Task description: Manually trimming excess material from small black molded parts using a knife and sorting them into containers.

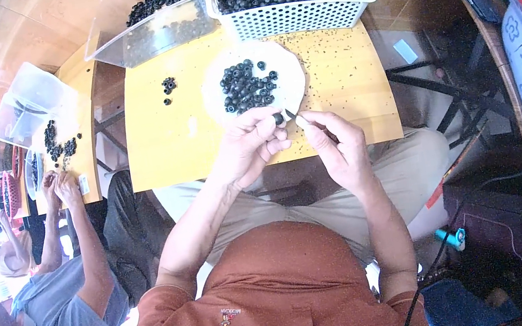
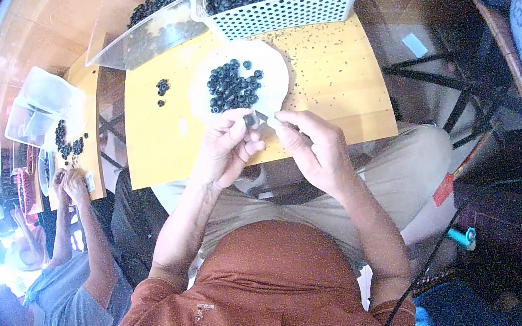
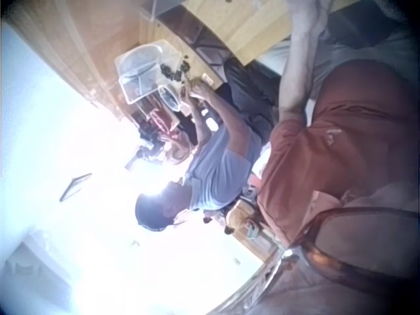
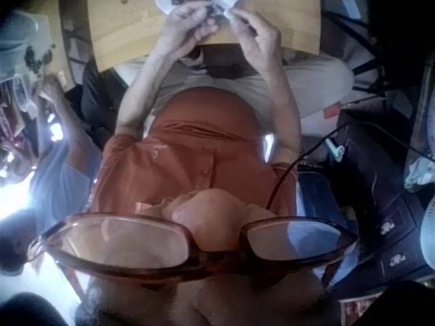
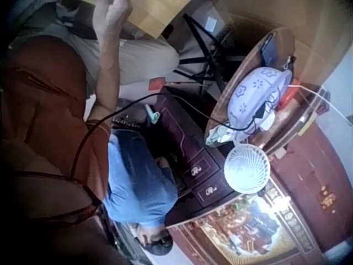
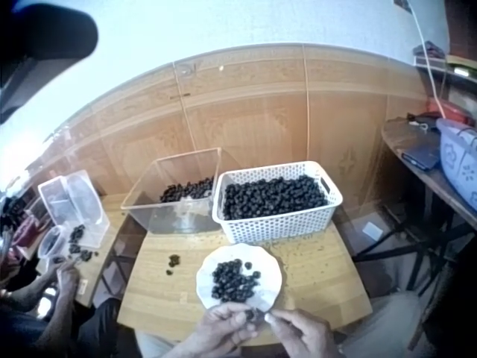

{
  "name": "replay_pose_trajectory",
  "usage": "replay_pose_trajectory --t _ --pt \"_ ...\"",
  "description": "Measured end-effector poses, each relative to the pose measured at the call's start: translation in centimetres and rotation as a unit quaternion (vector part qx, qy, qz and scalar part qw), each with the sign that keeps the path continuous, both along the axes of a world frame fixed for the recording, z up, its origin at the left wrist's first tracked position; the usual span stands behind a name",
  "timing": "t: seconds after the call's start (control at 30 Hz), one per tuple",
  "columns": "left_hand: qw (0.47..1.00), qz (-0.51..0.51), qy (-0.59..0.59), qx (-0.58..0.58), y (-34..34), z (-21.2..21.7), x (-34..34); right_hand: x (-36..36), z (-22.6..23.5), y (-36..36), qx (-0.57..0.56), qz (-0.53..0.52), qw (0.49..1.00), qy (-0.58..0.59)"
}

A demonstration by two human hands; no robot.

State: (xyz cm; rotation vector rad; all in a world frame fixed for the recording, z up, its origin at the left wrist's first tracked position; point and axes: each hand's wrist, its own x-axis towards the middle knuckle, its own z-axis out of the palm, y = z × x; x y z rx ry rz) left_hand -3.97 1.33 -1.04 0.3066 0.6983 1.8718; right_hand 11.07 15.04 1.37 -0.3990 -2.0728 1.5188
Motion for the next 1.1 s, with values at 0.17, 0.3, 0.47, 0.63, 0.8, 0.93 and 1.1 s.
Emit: replay_pose_trajectory --t 0.17,0.3,0.47,0.63,0.8,0.93,1.1 --pt "1.0 0.002 -0.021 0.012 -0.1 -0.2 0.0 0.2 0.0 0.1 -0.029 0.002 0.999 -0.016" --pt "0.998 -0.008 -0.056 0.028 -0.1 -0.1 0.1 0.3 0.0 0.1 -0.037 0.0 0.999 -0.019" --pt "0.998 -0.004 -0.06 0.019 -0.4 -0.2 0.3 0.3 0.3 -0.1 -0.03 0.007 0.999 -0.017" --pt "0.996 -0.014 -0.079 0.04 -0.3 -0.1 0.6 0.2 0.7 -0.4 0.019 0.013 1.0 0.003" --pt "0.997 -0.018 -0.072 0.036 -0.3 -0.1 0.8 0.3 0.6 -0.5 0.058 0.009 0.998 0.015" --pt "0.997 -0.015 -0.071 0.024 -0.5 -0.2 0.9 0.4 0.7 -0.5 0.086 0.015 0.996 0.02" --pt "0.997 -0.011 -0.072 0.024 -0.6 -0.2 1.2 0.4 0.3 -0.7 0.093 0.007 0.995 0.03"
